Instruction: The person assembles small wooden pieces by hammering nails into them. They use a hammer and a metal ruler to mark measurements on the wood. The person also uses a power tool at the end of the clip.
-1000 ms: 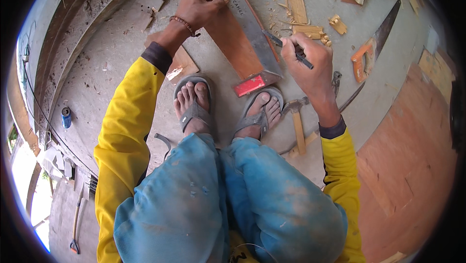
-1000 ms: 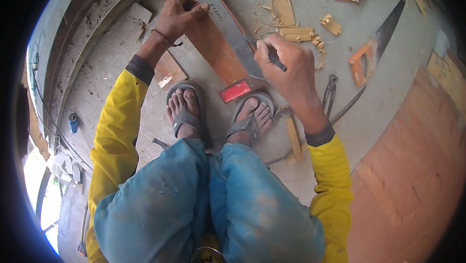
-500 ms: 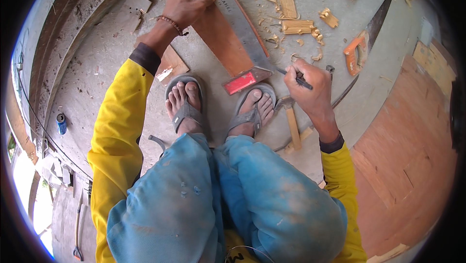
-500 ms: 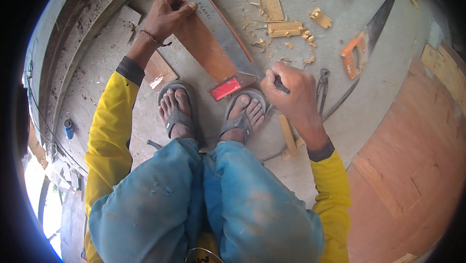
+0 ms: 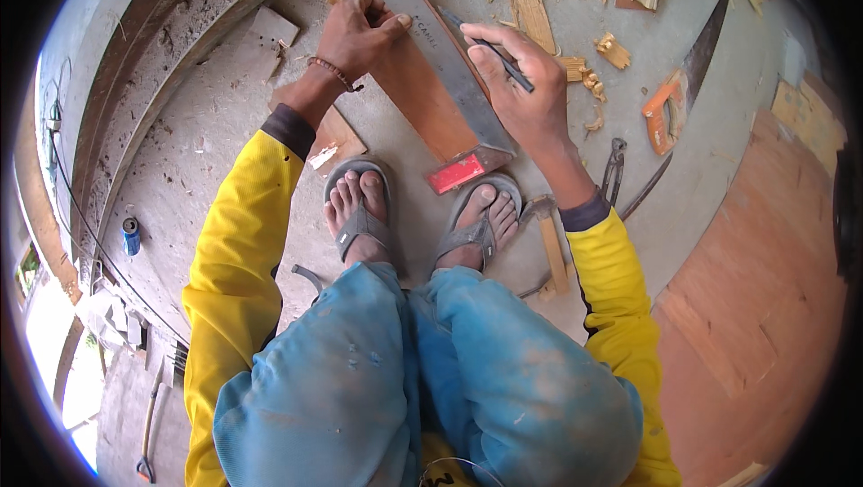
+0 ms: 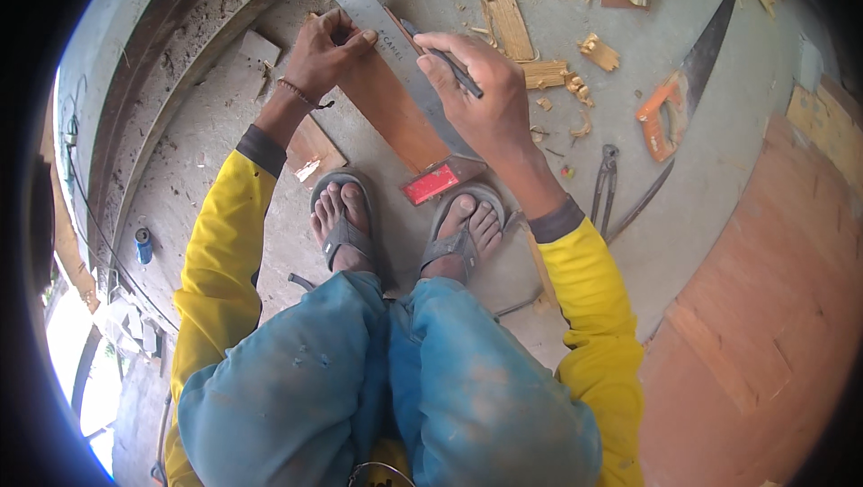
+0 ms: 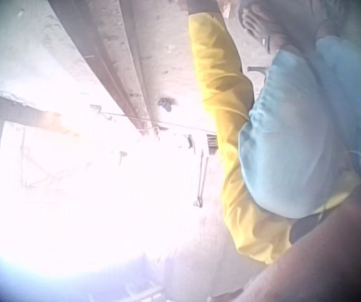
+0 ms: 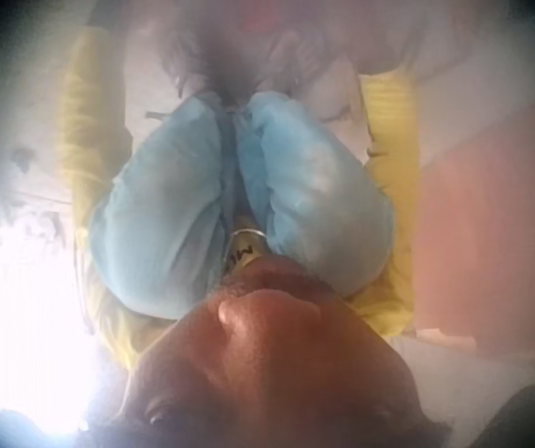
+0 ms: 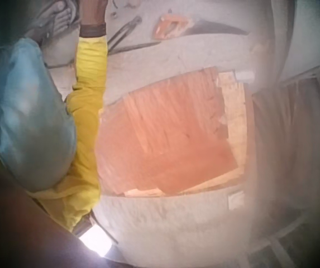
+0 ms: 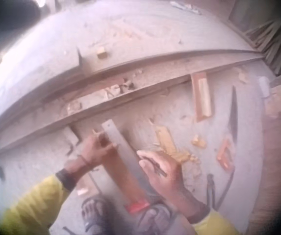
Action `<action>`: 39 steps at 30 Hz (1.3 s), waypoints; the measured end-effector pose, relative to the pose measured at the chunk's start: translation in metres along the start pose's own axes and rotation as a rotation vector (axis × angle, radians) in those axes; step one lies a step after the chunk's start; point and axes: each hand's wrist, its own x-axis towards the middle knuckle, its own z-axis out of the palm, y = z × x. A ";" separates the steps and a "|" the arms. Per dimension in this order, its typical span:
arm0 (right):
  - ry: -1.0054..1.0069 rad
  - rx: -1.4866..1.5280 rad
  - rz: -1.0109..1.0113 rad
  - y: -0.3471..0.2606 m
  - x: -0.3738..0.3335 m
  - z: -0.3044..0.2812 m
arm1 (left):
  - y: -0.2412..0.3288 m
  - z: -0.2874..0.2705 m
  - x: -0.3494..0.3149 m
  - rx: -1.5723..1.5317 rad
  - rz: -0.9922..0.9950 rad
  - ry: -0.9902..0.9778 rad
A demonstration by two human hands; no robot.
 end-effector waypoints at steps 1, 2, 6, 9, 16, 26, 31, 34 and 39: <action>-0.011 -0.002 -0.005 0.001 0.003 0.003 | 0.001 -0.001 -0.001 0.000 -0.012 0.000; -0.023 -0.006 -0.009 0.000 0.007 0.005 | 0.003 -0.002 -0.002 -0.002 -0.024 0.000; -0.058 0.000 -0.011 0.001 0.016 0.007 | 0.004 -0.004 -0.002 0.018 -0.034 0.003; -0.080 0.006 -0.012 0.004 0.017 0.007 | 0.007 -0.003 -0.001 0.054 -0.042 -0.002; -0.117 -0.054 0.030 0.004 0.015 0.000 | 0.005 0.002 0.001 -0.040 -0.023 -0.012; 0.091 -0.311 0.205 -0.007 -0.126 -0.030 | 0.005 -0.001 -0.006 -0.017 -0.026 -0.007; 0.213 0.085 0.607 -0.002 -0.149 0.009 | 0.005 -0.012 -0.013 -0.037 -0.082 0.003; 0.361 0.131 0.338 0.016 -0.154 0.007 | 0.001 -0.020 -0.025 -0.276 -0.105 -0.047; 0.586 0.396 0.522 -0.005 -0.159 -0.044 | -0.027 -0.062 -0.066 -0.251 -0.322 -0.147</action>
